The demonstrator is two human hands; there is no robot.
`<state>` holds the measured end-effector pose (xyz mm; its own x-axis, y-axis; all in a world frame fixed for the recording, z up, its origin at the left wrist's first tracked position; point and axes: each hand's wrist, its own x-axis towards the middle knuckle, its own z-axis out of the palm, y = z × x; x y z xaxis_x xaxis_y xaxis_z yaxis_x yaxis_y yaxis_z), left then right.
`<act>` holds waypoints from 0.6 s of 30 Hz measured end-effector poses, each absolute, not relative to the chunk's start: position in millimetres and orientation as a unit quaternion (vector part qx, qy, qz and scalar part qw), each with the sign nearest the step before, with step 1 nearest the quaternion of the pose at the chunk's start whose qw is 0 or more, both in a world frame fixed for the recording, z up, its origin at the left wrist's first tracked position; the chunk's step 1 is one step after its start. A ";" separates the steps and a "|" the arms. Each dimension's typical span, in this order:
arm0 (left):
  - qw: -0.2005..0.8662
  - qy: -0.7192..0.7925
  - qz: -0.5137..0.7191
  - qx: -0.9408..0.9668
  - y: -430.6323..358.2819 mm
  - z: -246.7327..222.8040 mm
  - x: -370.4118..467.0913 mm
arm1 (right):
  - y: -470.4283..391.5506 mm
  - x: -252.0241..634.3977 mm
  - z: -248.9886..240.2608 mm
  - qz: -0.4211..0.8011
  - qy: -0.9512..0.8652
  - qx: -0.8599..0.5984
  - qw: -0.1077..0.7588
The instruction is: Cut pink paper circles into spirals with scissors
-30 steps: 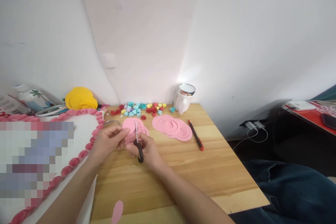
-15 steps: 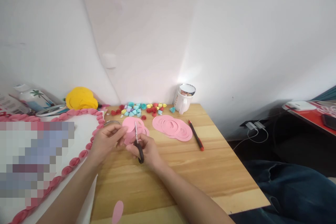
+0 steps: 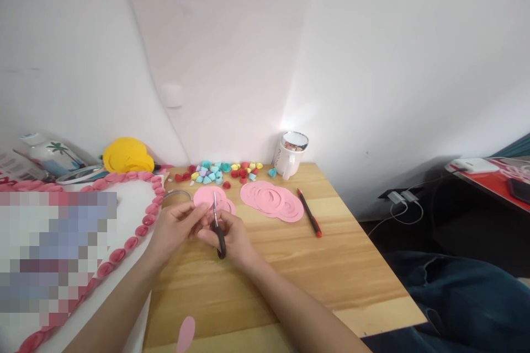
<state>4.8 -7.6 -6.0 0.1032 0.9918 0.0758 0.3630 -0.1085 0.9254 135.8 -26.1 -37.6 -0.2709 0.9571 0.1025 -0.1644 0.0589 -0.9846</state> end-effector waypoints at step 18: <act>0.425 0.543 0.392 0.610 -9.5 -2.4 5.6 | -24.9 136.9 -35.5 0.573 -0.557 -0.346 0.491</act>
